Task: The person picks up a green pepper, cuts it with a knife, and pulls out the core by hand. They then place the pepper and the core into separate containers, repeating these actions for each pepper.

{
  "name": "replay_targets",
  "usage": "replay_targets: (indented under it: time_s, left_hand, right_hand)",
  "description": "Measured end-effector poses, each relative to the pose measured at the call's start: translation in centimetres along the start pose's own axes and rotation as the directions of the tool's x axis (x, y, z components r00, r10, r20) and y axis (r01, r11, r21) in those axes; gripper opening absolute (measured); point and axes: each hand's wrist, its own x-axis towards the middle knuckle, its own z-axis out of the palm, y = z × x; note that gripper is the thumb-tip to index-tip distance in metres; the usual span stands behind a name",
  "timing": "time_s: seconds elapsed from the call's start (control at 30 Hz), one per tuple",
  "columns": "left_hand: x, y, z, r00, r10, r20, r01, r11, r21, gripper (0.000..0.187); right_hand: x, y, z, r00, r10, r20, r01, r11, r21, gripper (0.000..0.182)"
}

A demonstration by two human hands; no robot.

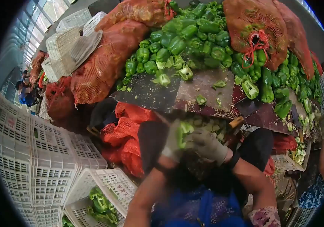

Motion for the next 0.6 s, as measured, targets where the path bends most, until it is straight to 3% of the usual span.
replay_targets:
  time_s: [0.03,0.1,0.2,0.23,0.27,0.3,0.33,0.37,0.4,0.43,0.47,0.53,0.57,0.6]
  left_hand:
    - [-0.2,0.0,1.4,0.999,0.016,-0.044,-0.016,1.0,0.004,0.044]
    - [-0.6,-0.1,4.3,0.99,0.052,-0.131,-0.051,0.999,0.014,0.045]
    - [-0.4,0.2,4.4,0.995,0.049,-0.082,-0.064,0.98,-0.188,0.046]
    - [-0.5,0.5,3.9,0.99,0.12,-0.078,-0.122,0.992,-0.022,0.044]
    - [-0.6,0.6,3.0,0.98,0.19,-0.061,-0.179,0.973,0.144,0.043]
    - [-0.6,0.8,3.2,0.973,0.219,-0.069,-0.198,0.951,0.237,0.042]
    - [-0.7,1.1,3.5,0.966,0.249,-0.077,-0.211,0.921,0.328,0.042]
    - [-0.6,0.9,4.1,0.961,0.248,-0.124,-0.193,0.919,0.344,0.042]
    - [-0.7,0.5,4.6,0.955,0.239,-0.176,-0.165,0.92,0.356,0.042]
    - [-0.6,0.0,4.1,0.909,0.414,-0.04,-0.302,0.723,0.621,0.04]
    - [-0.5,-0.5,3.6,0.818,0.567,0.098,-0.398,0.434,0.808,0.044]
    - [-0.6,-0.6,6.0,0.674,0.724,0.15,-0.293,0.075,0.953,0.054]
    - [-1.1,-0.2,7.3,0.701,0.641,0.313,-0.244,-0.197,0.95,0.063]
    - [-0.9,0.3,7.6,0.724,0.569,0.39,-0.257,-0.301,0.918,0.064]
  right_hand:
    - [-0.1,-0.5,-0.5,0.987,0.162,0.017,-0.163,0.972,0.17,0.02]
    - [0.0,-1.2,-1.4,0.886,0.446,0.128,-0.45,0.758,0.472,0.021]
    - [-0.2,0.4,-2.5,0.849,0.528,-0.025,-0.453,0.751,0.481,0.02]
    - [-0.4,1.2,-3.6,0.921,0.383,-0.068,-0.367,0.913,0.177,0.024]
    - [-0.8,1.7,-3.7,0.945,0.289,-0.153,-0.307,0.946,-0.107,0.026]
    - [-1.0,1.5,-3.6,0.961,0.176,-0.212,-0.248,0.888,-0.387,0.028]
    - [-0.9,1.3,-3.9,0.969,0.05,-0.241,-0.197,0.744,-0.638,0.031]
    - [-0.8,1.0,-4.1,0.982,0.066,-0.178,-0.139,0.886,-0.443,0.04]
    - [-0.8,1.1,-3.3,0.969,0.133,-0.21,-0.196,0.928,-0.316,0.041]
    - [-1.1,1.9,-1.9,0.949,0.203,-0.241,-0.251,0.95,-0.185,0.042]
    - [-1.3,2.3,-1.1,0.925,0.268,-0.268,-0.292,0.955,-0.055,0.043]
    - [-1.0,2.1,-0.1,0.956,0.183,-0.229,-0.204,0.976,-0.072,0.043]
    - [-1.0,2.3,-0.2,0.969,0.14,-0.203,-0.159,0.984,-0.08,0.043]
    - [-1.1,3.0,-0.7,0.991,0.057,-0.12,-0.077,0.983,-0.167,0.043]
